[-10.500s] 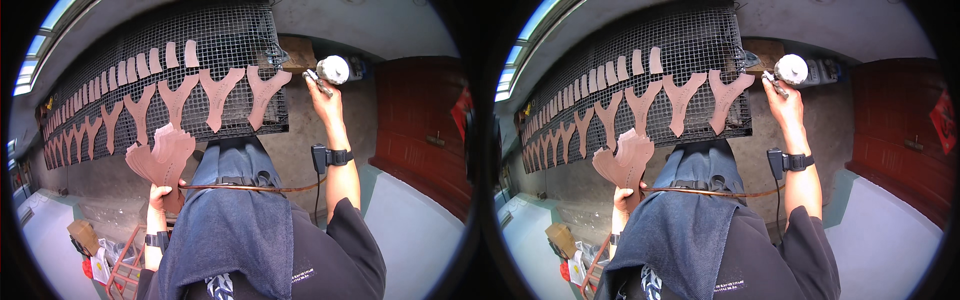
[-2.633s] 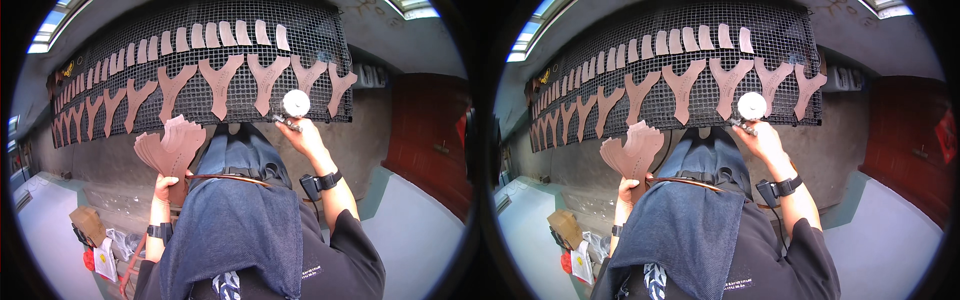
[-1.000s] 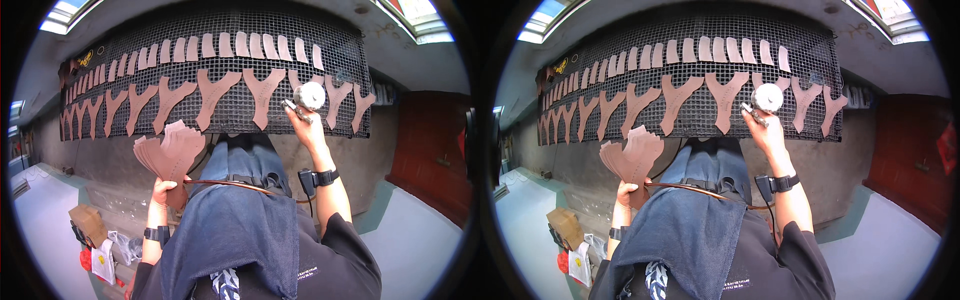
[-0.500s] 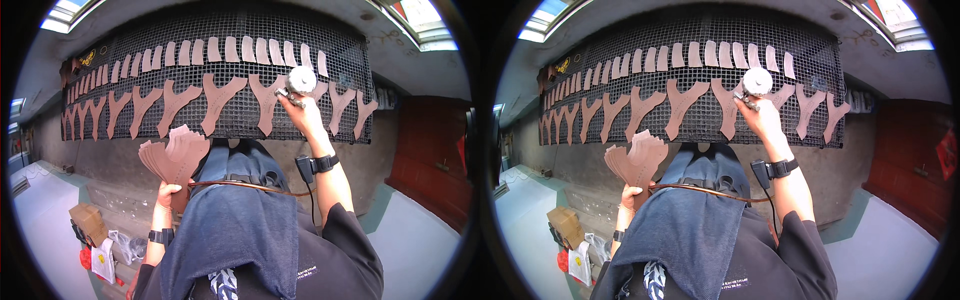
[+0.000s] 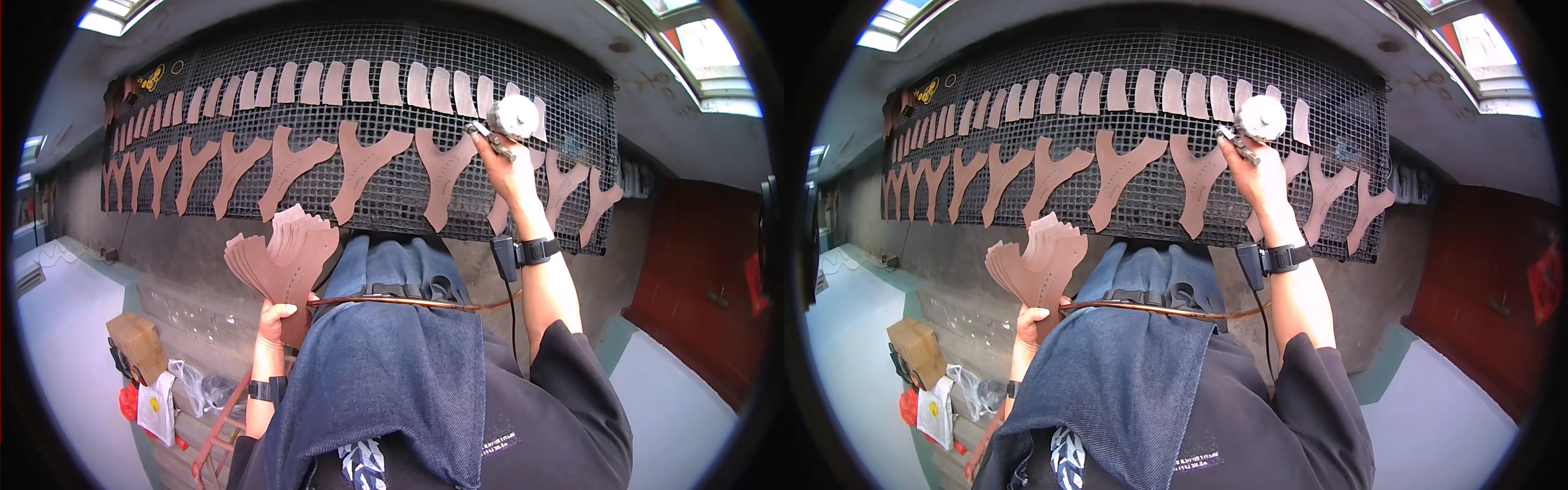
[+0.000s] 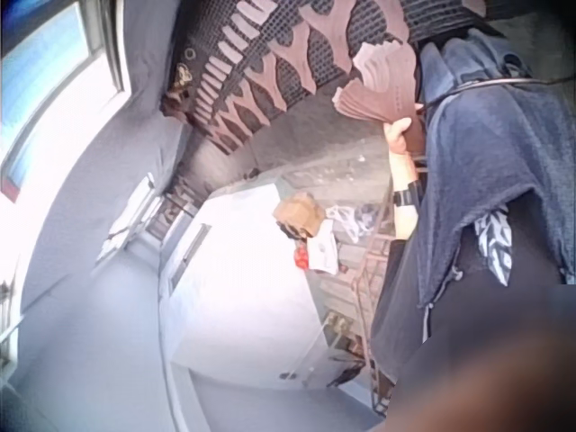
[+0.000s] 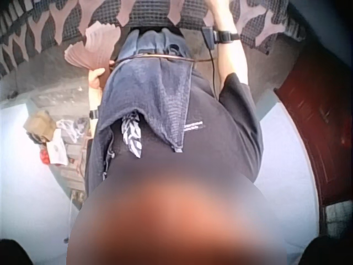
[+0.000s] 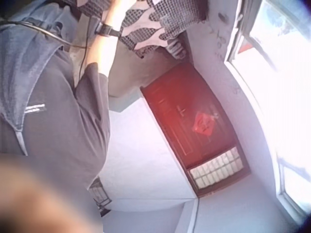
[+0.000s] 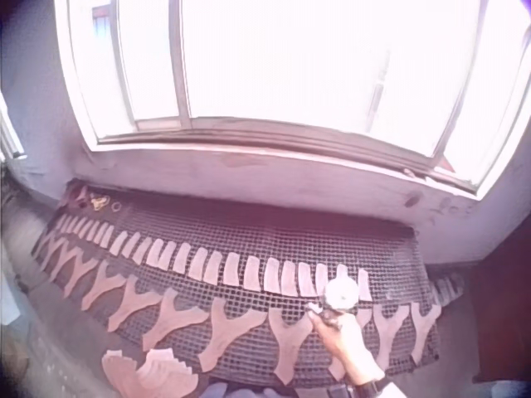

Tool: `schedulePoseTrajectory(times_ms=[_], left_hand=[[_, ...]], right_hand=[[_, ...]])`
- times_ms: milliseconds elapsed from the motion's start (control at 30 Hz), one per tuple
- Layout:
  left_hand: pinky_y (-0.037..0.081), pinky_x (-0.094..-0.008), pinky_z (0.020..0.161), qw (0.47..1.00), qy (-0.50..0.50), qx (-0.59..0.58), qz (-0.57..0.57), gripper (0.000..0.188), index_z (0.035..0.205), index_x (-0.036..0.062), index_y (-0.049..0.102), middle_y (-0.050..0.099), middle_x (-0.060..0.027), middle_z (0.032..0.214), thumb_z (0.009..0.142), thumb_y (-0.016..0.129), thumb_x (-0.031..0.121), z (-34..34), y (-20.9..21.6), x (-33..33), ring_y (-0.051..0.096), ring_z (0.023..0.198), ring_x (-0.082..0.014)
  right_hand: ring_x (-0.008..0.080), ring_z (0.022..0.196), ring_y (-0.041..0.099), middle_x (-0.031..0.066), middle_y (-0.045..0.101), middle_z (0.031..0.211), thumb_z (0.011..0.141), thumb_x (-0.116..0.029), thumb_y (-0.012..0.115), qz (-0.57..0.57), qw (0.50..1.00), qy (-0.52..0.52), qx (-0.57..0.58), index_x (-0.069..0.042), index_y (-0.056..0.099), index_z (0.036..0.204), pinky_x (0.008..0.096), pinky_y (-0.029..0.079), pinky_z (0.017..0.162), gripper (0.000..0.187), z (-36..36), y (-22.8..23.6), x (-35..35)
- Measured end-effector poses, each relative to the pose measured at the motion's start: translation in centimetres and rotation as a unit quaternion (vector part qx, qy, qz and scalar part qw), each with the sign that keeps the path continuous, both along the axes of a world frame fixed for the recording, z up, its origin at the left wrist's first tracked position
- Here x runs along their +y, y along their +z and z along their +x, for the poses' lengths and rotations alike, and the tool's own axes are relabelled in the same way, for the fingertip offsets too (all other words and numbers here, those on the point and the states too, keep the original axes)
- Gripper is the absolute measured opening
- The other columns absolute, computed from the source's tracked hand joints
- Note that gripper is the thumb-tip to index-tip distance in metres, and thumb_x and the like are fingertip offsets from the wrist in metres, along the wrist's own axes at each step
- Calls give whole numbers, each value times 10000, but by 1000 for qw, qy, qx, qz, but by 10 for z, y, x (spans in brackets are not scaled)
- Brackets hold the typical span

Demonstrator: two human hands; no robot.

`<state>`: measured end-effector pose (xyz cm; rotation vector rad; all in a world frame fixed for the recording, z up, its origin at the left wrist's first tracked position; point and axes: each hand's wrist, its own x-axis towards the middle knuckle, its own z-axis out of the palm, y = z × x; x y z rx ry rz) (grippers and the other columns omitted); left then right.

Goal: Apply adhesive to leather shoe upper components using a spray gun and then stack them.

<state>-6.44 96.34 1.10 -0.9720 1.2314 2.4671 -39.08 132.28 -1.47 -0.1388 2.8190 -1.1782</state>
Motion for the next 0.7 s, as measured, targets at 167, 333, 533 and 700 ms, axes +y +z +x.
schedulePoseTrajectory(times_ms=[167,333,533,700], left_hand=[[542,-399,888,1000,17,3,-1,545,1138,-87,615,709,-206,986,654,634,164,6,-1,-4,680,946,-322],[547,-420,870,1000,4,20,16,609,1212,-62,565,695,-197,969,653,650,163,7,-8,-14,669,941,-320],[554,-393,847,998,-54,20,31,542,1127,-82,628,709,-208,966,646,638,166,-1,-11,-33,686,907,-313],[545,-436,896,988,-145,25,34,567,1178,-75,591,697,-223,1003,672,647,174,-11,-18,-53,670,955,-335]], right_hand=[[301,911,730,144,742,908,896,-477,701,2,995,56,-78,-124,759,1061,380,558,820,395,12,17,-27],[331,923,718,162,735,944,889,-447,705,48,992,69,-97,-140,758,1071,387,558,817,361,49,19,-19],[320,932,723,157,737,970,887,-400,722,23,988,44,-149,-146,756,1092,374,554,822,329,122,26,3],[313,867,716,151,730,900,890,-394,718,29,969,46,-240,-101,754,1041,375,553,791,332,170,42,-9]])
